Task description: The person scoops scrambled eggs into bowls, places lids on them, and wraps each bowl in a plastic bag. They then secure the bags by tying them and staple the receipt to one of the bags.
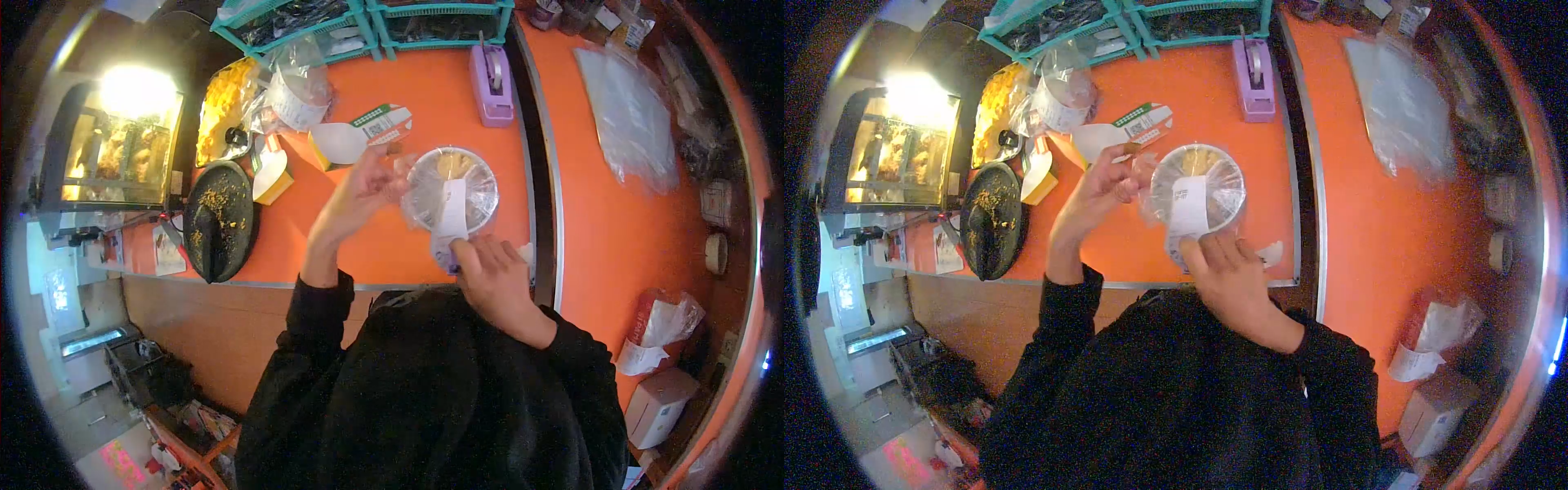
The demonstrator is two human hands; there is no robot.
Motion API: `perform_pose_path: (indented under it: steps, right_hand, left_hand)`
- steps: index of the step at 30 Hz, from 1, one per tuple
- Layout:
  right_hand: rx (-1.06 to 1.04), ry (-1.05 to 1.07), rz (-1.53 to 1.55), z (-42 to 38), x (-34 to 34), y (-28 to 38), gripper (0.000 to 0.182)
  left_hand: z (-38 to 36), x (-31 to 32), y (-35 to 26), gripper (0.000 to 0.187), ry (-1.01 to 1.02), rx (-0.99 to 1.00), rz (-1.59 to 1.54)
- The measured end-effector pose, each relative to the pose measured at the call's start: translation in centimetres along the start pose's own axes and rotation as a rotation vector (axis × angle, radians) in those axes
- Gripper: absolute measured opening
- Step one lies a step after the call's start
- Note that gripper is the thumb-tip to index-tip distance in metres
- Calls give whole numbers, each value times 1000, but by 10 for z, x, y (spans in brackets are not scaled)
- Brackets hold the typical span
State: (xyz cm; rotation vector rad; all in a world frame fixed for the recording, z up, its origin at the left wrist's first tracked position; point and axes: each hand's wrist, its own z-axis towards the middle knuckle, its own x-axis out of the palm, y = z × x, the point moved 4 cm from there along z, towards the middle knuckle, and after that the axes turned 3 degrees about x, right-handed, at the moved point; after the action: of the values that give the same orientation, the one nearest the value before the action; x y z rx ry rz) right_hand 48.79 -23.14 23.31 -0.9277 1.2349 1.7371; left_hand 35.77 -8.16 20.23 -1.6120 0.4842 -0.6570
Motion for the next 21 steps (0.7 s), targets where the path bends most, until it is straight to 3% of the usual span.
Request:
perform_pose_path:
  steps: [5, 8, 11, 14, 17, 21]
  right_hand:
    - [-72, 29, -139, 9, 17, 21, 29]
    - [-22, 109, -107, 10, 20, 21, 35]
    - [113, 103, 152, 11, 4, 4, 43]
    - [458, 48, 578, 12, -10, -24, 49]
    - [277, 33, 612, 24, -11, -42, 53]
    - [100, 158, 247, 46, -17, -25, 45]
  left_hand:
    - [-13, 26, 11, 71, -138, 72, 160]
    - [-12, 27, 19, 69, -188, 68, 274]
    - [-13, 28, 14, 65, -225, 79, 188]
    - [-17, 26, 18, 60, -282, 82, 108]
    - [-20, 25, 25, 49, -350, 210, 156]
    - [-25, 29, 16, 44, -424, 388, 369]
